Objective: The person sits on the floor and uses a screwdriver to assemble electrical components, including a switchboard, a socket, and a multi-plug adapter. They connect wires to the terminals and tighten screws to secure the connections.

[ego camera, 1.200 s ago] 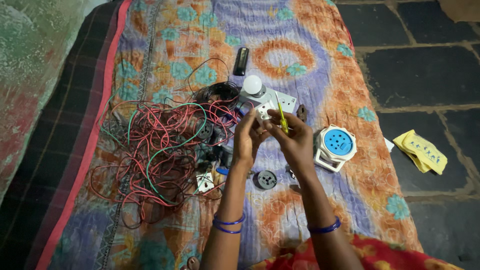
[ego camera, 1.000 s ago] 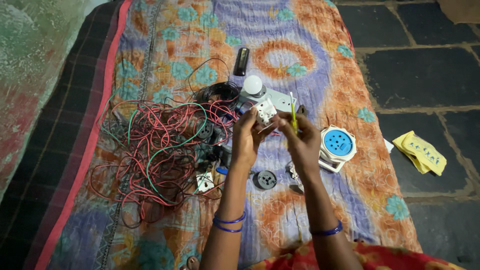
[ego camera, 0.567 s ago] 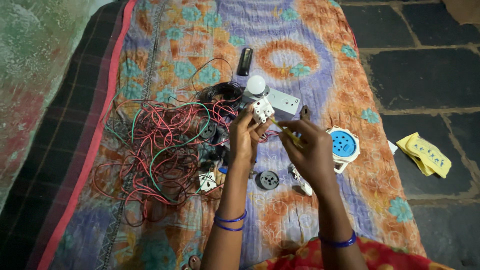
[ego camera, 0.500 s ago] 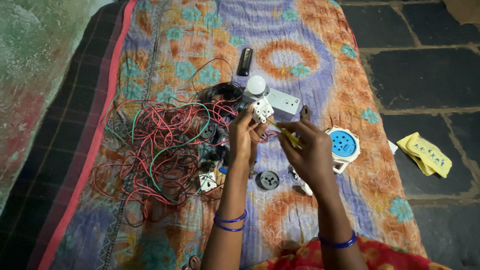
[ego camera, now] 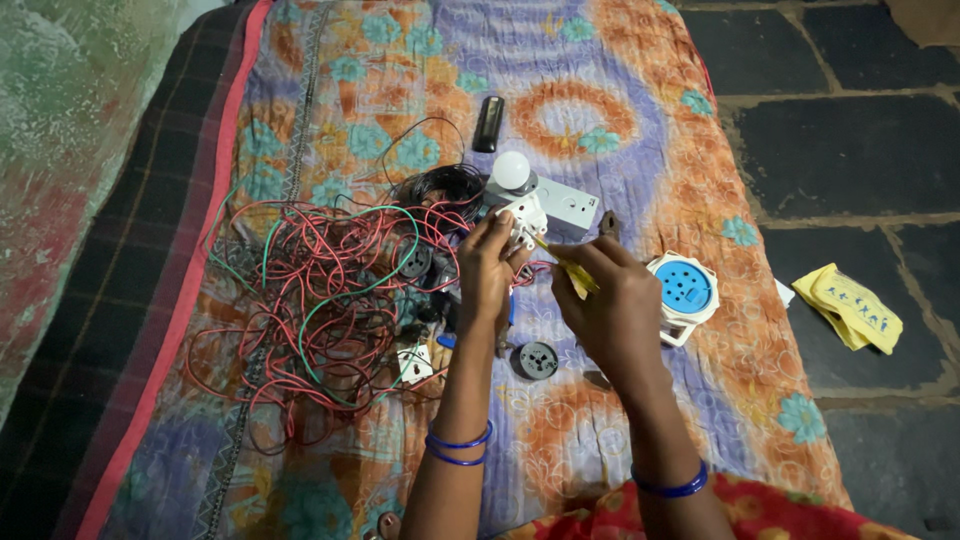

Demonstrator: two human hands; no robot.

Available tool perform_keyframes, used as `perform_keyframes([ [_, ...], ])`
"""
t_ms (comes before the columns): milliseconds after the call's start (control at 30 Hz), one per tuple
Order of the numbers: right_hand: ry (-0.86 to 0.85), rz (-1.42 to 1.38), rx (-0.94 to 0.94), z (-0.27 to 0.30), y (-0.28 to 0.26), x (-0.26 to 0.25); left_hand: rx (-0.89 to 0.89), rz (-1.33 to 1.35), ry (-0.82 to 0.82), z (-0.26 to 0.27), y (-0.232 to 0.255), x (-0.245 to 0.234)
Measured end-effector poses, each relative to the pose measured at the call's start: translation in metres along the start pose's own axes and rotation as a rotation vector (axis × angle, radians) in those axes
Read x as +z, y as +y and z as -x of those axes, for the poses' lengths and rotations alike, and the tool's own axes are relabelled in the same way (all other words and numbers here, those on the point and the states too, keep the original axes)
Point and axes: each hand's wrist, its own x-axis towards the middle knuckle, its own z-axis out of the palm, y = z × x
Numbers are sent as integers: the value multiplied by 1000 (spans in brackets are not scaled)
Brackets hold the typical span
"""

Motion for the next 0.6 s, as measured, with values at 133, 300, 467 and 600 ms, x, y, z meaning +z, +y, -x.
perform_keyframes([
  [133,26,56,13,0,-5,0,102,-235,13,0,3,2],
  [300,2,38,17,0,-4,0,315,-369,-66,8,11,3],
  [467,-35,-135,90,1,7,9,367,-368,-85,9,19,7],
  [600,-43,-423,158,3,11,17,421,-383,-99,10,29,11],
])
